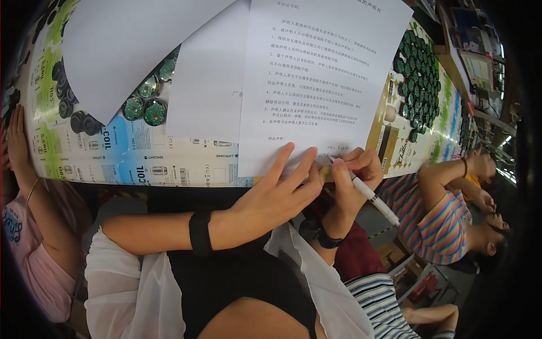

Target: The person signs a document with a pen, turns the page, and signs a second document. They then flip to a third document, write on it, and turn the page to sign a final document.

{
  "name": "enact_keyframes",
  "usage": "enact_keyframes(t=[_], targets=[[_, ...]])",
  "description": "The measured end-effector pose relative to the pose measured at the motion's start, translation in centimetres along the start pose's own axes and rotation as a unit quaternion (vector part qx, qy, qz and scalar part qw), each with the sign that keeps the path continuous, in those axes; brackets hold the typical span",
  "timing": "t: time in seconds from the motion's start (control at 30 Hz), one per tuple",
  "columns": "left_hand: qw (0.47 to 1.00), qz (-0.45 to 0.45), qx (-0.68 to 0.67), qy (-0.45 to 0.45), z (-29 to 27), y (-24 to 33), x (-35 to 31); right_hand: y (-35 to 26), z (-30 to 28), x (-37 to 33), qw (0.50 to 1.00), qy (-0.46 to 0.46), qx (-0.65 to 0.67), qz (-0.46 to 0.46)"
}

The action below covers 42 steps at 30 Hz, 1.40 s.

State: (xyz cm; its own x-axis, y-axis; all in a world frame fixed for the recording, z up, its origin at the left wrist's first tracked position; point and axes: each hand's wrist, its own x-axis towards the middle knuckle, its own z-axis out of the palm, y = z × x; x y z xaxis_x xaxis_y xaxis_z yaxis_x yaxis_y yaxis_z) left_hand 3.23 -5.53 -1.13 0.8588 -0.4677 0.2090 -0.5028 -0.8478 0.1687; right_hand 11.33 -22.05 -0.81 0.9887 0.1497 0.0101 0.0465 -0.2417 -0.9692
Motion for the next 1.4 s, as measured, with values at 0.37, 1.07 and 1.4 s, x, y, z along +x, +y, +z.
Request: enact_keyframes(t=[0.37,1.07,1.4], targets=[[1.000,0.008,0.000,-0.006,0.4,-0.1,-0.7,0.0,0.5,-0.2,1.000,0.010,-0.009,0.004],[0.999,0.009,-0.035,0.010,-0.6,-0.9,-0.6,-1.8,-1.1,1.3,0.987,0.154,0.024,-0.033],[0.994,0.034,-0.105,0.023,-1.6,-2.8,-0.7,-4.1,-2.0,6.6,0.971,0.024,-0.195,-0.133]])
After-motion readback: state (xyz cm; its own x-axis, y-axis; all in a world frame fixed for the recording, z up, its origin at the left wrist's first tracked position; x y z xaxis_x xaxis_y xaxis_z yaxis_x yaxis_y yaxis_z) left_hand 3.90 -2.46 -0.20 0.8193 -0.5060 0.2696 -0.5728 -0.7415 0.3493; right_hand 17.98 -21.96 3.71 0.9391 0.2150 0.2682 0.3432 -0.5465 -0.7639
